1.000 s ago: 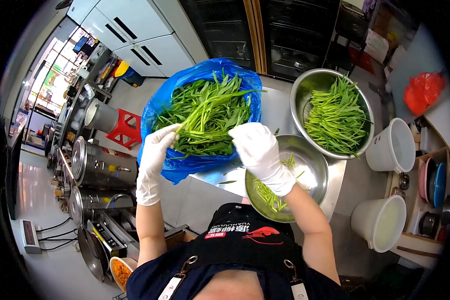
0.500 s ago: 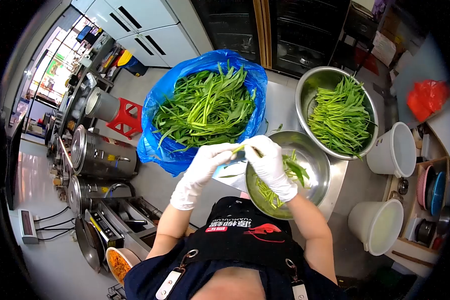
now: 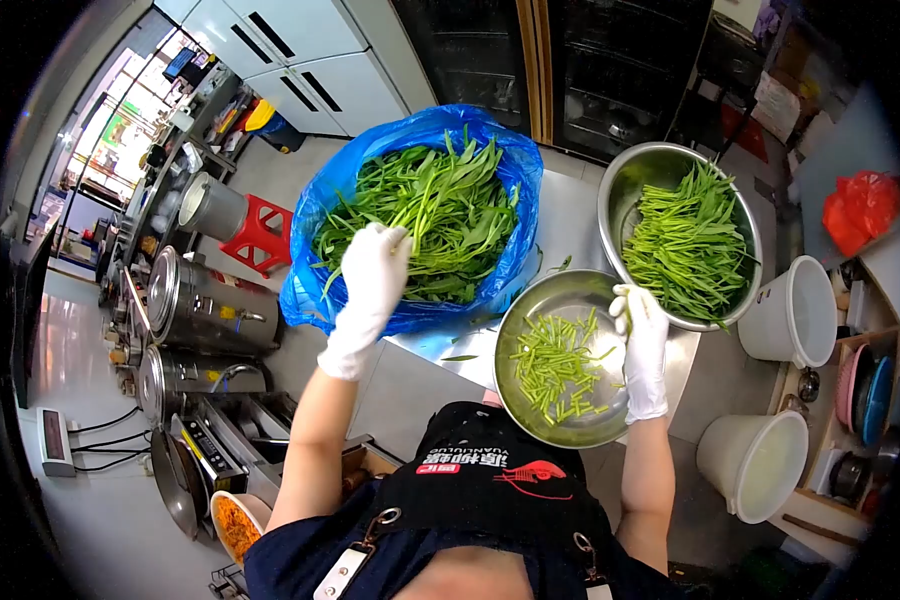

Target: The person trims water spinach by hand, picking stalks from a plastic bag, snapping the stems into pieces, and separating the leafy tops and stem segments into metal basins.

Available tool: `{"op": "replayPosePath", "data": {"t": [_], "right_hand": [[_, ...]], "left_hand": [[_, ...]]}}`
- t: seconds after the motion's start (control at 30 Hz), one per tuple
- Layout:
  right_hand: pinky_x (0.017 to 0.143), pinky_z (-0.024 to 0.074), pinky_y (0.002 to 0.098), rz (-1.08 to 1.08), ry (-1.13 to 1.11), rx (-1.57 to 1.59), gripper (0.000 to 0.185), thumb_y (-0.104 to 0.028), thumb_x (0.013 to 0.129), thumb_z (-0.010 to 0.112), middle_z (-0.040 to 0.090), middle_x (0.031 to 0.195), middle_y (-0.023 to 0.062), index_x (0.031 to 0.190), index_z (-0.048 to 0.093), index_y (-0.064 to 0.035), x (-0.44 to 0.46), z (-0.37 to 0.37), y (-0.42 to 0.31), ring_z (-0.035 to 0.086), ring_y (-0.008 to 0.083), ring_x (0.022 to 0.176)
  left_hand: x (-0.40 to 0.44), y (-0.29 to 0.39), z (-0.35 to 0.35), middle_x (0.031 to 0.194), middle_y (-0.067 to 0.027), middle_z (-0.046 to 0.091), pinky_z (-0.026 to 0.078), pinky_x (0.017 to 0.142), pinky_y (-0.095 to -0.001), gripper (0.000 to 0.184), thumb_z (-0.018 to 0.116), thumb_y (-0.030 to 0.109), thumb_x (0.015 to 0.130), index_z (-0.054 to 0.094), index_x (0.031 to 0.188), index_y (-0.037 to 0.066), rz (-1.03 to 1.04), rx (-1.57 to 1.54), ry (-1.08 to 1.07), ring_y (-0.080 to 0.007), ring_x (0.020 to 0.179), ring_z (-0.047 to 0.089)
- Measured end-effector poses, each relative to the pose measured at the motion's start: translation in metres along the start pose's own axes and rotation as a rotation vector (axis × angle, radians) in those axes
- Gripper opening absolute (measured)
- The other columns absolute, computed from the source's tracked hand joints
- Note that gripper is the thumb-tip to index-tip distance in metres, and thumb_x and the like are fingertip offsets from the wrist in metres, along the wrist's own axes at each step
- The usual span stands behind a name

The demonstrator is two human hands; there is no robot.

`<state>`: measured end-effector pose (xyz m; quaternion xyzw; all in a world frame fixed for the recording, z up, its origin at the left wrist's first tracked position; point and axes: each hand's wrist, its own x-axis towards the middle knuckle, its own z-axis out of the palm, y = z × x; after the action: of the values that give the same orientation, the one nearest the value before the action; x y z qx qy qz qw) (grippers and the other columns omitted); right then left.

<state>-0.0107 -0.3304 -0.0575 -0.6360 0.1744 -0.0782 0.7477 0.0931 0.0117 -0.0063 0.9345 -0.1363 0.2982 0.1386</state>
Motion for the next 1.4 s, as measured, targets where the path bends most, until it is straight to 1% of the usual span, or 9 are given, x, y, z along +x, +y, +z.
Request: {"op": "replayPosePath", "data": {"t": [0.03,0.2,0.57,0.63,0.67,0.77,1.2,1.37,1.4], "right_hand": [[0.048,0.0331,0.0179,0.006,-0.012,-0.026,0.023,-0.016,0.102,0.046,0.057,0.074,-0.0003,0.103,0.063,-0.0001,-0.005,0.005,0.001,0.044,0.0032,0.057],[0.051,0.0377,0.0188,0.103,-0.096,0.025,0.020,-0.015,0.099,0.051,0.061,0.077,0.0010,0.103,0.065,-0.0003,-0.015,0.018,0.012,0.048,0.0046,0.058],[0.050,0.0385,0.0197,0.145,-0.088,0.040,0.019,-0.014,0.099,0.050,0.060,0.075,0.0009,0.100,0.066,-0.0018,-0.014,0.006,0.025,0.049,0.0052,0.057],[0.050,0.0384,0.0197,0.161,-0.089,0.040,0.019,-0.014,0.099,0.050,0.060,0.075,0.0008,0.100,0.066,-0.0019,-0.011,0.007,0.029,0.049,0.0053,0.057],[0.050,0.0383,0.0197,0.142,-0.112,0.031,0.020,-0.014,0.099,0.050,0.060,0.075,0.0009,0.101,0.066,-0.0018,-0.010,0.007,0.035,0.049,0.0054,0.058],[0.051,0.0383,0.0198,0.180,-0.152,0.021,0.020,-0.014,0.099,0.050,0.060,0.076,0.0010,0.101,0.065,-0.0016,-0.008,0.014,0.030,0.050,0.0053,0.059],[0.054,0.0380,0.0175,0.124,-0.364,-0.156,0.014,-0.013,0.094,0.059,0.063,0.080,-0.0005,0.102,0.064,-0.0025,0.002,0.069,-0.002,0.051,0.0026,0.065],[0.073,0.0503,0.0256,-0.236,-0.332,-0.160,0.011,-0.005,0.089,0.065,0.066,0.083,0.0040,0.098,0.061,0.0006,0.004,0.117,-0.030,0.062,0.0114,0.078],[0.068,0.0500,0.0254,-0.438,-0.315,-0.230,0.010,-0.005,0.088,0.066,0.065,0.081,0.0056,0.097,0.063,-0.0005,0.003,0.129,-0.040,0.062,0.0121,0.073]], "left_hand": [[0.005,-0.019,0.008,0.077,-0.0096,0.063,0.050,0.067,-0.0390,0.019,0.075,0.023,0.075,0.071,0.083,0.007,-0.023,0.178,-0.092,-0.0280,0.077,0.062],[0.010,-0.053,0.032,0.070,-0.0117,0.067,0.052,0.062,-0.0406,0.016,0.070,0.023,0.073,0.071,0.069,0.007,-0.103,0.342,-0.311,-0.0316,0.067,0.066],[0.031,-0.052,-0.057,0.077,-0.0075,0.058,0.048,0.066,-0.0372,0.006,0.072,0.008,0.079,0.068,0.084,0.008,-0.188,0.081,0.336,-0.0270,0.074,0.059],[0.023,-0.054,-0.055,0.077,-0.0084,0.059,0.049,0.067,-0.0374,0.004,0.070,0.010,0.081,0.068,0.080,0.007,-0.129,0.177,0.314,-0.0281,0.074,0.060],[0.016,-0.060,-0.053,0.077,-0.0092,0.060,0.050,0.068,-0.0378,0.007,0.067,0.014,0.081,0.068,0.077,0.008,-0.077,0.388,0.021,-0.0288,0.075,0.062],[0.007,-0.059,-0.050,0.076,-0.0080,0.061,0.050,0.068,-0.0376,0.009,0.066,0.016,0.081,0.068,0.076,0.009,-0.132,0.272,-0.058,-0.0284,0.076,0.063],[0.008,-0.062,-0.122,0.080,-0.0071,0.060,0.049,0.061,-0.0353,0.013,0.070,0.005,0.080,0.068,0.093,0.008,-0.058,0.344,0.459,-0.0259,0.073,0.059],[-0.007,-0.051,-0.134,0.080,-0.0088,0.063,0.051,0.063,-0.0322,0.014,0.070,0.002,0.082,0.070,0.095,0.006,-0.051,0.285,0.477,-0.0239,0.072,0.062],[-0.011,-0.049,-0.135,0.080,-0.0094,0.063,0.051,0.062,-0.0318,0.015,0.070,0.001,0.081,0.071,0.096,0.005,-0.040,0.266,0.466,-0.0237,0.071,0.062]]}}
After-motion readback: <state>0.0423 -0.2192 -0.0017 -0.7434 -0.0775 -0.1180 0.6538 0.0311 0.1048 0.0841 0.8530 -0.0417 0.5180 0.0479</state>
